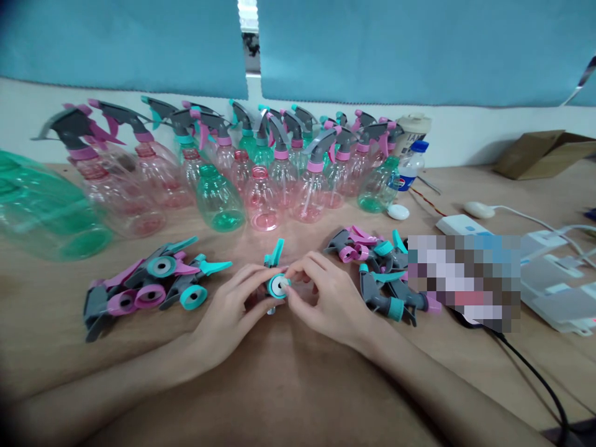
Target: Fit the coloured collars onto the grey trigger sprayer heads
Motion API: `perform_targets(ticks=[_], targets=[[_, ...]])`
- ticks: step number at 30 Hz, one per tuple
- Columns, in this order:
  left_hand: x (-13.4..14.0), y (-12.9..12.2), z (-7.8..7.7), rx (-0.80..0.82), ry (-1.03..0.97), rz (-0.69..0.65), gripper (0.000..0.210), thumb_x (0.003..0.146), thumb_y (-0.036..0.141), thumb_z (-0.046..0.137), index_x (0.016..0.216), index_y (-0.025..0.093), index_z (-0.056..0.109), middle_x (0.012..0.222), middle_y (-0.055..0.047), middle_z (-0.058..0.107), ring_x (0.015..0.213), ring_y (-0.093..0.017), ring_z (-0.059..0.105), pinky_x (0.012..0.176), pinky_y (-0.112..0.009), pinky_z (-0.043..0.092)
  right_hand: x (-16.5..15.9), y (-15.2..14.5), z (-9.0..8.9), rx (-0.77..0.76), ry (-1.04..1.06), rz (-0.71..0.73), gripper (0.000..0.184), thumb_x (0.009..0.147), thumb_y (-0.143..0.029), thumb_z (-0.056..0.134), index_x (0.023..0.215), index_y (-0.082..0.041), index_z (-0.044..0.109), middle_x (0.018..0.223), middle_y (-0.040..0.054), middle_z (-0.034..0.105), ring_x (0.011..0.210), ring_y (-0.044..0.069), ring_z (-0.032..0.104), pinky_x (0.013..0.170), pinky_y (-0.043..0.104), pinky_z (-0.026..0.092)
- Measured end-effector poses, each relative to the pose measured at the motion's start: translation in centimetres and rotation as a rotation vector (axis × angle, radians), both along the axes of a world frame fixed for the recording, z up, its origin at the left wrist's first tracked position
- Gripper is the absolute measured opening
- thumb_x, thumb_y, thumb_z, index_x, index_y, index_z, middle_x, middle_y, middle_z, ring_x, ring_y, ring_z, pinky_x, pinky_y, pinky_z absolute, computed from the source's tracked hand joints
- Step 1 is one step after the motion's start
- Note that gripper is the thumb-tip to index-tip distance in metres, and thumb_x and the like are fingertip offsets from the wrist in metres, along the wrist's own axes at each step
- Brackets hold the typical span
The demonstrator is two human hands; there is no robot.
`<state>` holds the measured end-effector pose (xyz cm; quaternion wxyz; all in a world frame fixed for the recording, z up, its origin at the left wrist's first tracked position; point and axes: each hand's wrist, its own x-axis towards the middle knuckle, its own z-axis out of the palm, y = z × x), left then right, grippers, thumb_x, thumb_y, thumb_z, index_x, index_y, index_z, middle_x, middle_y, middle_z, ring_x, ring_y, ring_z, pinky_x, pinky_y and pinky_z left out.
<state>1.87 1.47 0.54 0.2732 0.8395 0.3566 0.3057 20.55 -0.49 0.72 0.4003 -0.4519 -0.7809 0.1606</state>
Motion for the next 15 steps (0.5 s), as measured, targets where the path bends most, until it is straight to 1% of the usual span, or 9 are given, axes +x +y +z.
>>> perform_targets(ticks=[7,15], targets=[[-0.11,-0.1,-0.31,0.075,0.003,0.007,0.033,0.09,0.018,0.054,0.122,0.025,0.052,0.11,-0.004,0.057,0.101,-0.02,0.054,0.089,-0.038,0.046,0.08,-0.04,-0.1,-0.023,-0.041,0.004,0.01,0.079,-0.015,0.057,0.089,-0.018,0.058,0.073,-0.0014,0.052,0.061,0.01,0.05,0.055,0.022,0.042],[-0.18,-0.07,-0.29,0.082,0.011,-0.005,0.033,0.09,0.016,0.053,0.121,0.025,0.051,0.11,-0.004,0.056,0.101,-0.021,0.054,0.089,-0.039,0.046,-0.1,-0.13,-0.01,-0.031,-0.053,-0.002,0.013,0.077,-0.015,0.056,0.09,-0.019,0.057,0.068,-0.003,0.053,0.057,0.009,0.049,0.055,0.022,0.041]])
